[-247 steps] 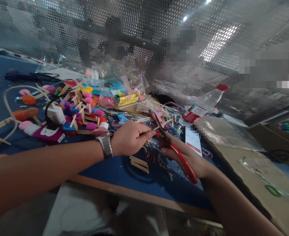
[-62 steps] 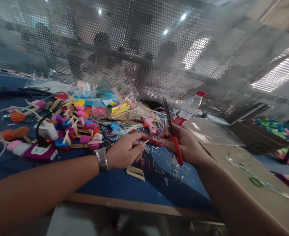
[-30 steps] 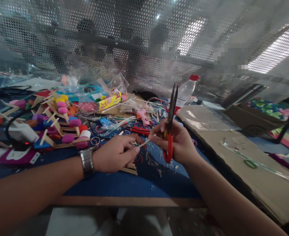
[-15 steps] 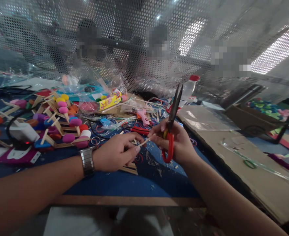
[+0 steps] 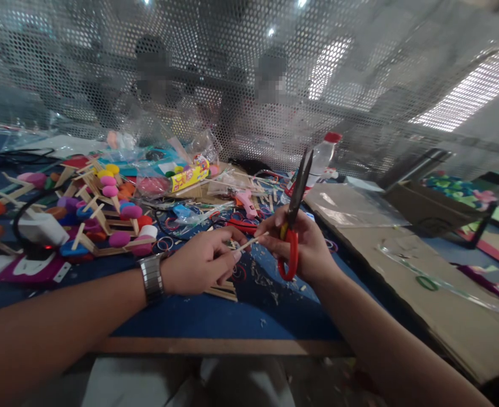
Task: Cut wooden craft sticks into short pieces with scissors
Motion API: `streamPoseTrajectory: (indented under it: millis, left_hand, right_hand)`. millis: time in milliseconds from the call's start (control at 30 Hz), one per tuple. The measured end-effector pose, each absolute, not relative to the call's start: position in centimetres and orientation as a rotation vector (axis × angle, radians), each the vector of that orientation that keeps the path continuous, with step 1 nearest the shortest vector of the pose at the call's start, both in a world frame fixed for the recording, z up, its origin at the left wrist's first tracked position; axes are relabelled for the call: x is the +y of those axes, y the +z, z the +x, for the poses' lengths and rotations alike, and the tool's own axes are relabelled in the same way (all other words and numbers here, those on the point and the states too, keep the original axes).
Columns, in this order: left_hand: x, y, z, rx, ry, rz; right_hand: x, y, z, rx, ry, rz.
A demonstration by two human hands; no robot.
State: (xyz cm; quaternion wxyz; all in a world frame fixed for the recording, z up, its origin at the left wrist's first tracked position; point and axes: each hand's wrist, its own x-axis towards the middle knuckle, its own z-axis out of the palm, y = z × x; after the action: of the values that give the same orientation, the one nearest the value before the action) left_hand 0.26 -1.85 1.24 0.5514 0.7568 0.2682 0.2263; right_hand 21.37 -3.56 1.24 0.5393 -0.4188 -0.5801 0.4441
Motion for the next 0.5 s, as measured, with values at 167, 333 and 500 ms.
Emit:
streamPoseTrajectory:
  millis: [167,333,500]
  left_hand:
    - [-1.7,1.0,0.2,0.637,0.536,1.781]
    - [-1.6,1.2,0.3,0.680,0.510,1.797]
    - [-1.7,1.1,0.4,0.698,0.519,1.748]
  right_hand:
    - [-3.5,1.2,21.3,-1.366,1.084,-0.934]
    - [-3.5,0.8,20.9,-1.421,1.106,-0.887]
    - [-3.6,0.5,20.2,-1.478,1.014,-0.905]
